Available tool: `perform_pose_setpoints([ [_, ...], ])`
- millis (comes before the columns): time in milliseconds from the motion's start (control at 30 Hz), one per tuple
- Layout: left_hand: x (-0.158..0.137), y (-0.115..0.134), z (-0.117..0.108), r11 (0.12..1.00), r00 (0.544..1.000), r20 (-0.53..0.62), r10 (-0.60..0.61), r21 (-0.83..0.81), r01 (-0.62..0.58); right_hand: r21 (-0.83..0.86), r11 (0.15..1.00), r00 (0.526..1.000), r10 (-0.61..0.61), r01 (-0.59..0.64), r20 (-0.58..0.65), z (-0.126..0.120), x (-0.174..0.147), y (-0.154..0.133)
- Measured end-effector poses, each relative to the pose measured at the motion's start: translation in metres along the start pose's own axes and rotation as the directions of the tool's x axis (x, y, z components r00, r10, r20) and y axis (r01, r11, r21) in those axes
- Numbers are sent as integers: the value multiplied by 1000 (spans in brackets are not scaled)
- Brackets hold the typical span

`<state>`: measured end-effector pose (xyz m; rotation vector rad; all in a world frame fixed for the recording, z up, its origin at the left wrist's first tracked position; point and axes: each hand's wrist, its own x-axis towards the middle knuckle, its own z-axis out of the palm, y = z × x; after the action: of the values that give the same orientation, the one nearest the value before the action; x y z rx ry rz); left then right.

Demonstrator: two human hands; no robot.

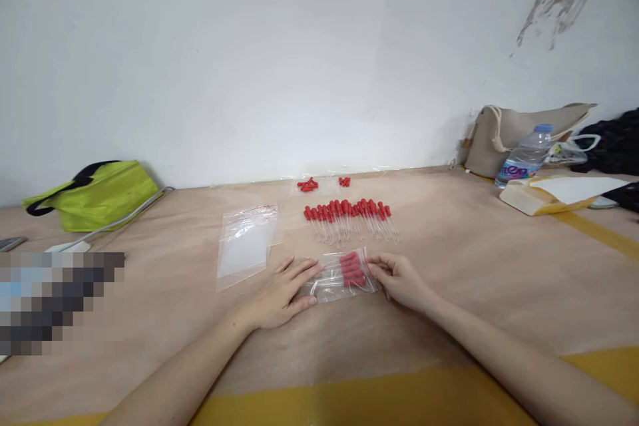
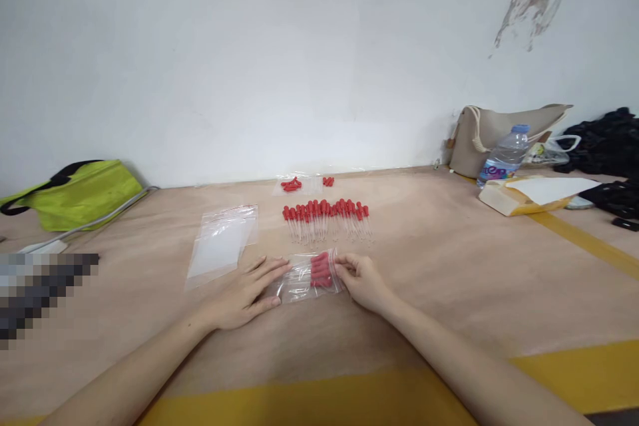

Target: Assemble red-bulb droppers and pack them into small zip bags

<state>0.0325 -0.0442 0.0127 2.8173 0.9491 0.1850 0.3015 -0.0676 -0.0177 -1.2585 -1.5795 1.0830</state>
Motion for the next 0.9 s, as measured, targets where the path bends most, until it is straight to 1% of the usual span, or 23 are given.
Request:
perform_pose_setpoints([
  [100,0,-1,0,1000,1000,-5,10,-1,-10,4,1000,1000,25,-25,19,-3,-1,-2],
  [167,0,0,-1,1000,1000,-1,25,3,-25,-3,998,997,61,-61,-47,-5,0,-3],
  [233,0,0,-2,999,999,6,48,10,-48,-15,988,979,148,-151,-143,-8,4,-3],
  [300,0,1,-2,998,998,16,64,15,-64,-20,966,952,249,-257,-177,-10,9,-3],
  [367,0,1,-3,997,997,31,72,13,-72,-41,947,942,311,-318,-123,-11,15,-5],
  [433,0,1,-4,997,996,48,79,7,-79,-71,940,943,330,-332,-37,-12,22,-8],
  [500,0,1,-5,996,995,56,86,4,-87,-107,931,934,355,-348,49,-11,28,-12],
  [533,0,1,-5,996,994,56,90,3,-91,-123,924,925,372,-362,75,-10,31,-14],
  [600,0,1,-5,996,994,50,95,-3,-95,-129,913,914,398,-386,78,-8,35,-15],
  [667,-1,1,-5,996,996,27,87,-23,-86,-58,926,925,377,-374,56,-7,36,-14],
  [700,-2,2,-4,996,997,2,76,-37,-76,2,941,940,337,-338,57,-7,36,-13],
  [767,-3,2,-3,997,998,-57,40,-70,-44,133,965,973,216,-226,85,-11,33,-13],
  [833,-4,2,0,996,993,-116,-12,-91,1,239,960,987,121,-143,105,-21,30,-16],
  [867,-4,1,1,995,988,-147,-43,-93,29,288,949,990,104,-127,93,-29,29,-19],
  [900,-4,0,2,995,980,-183,-76,-84,61,331,935,991,114,-130,67,-40,28,-22],
])
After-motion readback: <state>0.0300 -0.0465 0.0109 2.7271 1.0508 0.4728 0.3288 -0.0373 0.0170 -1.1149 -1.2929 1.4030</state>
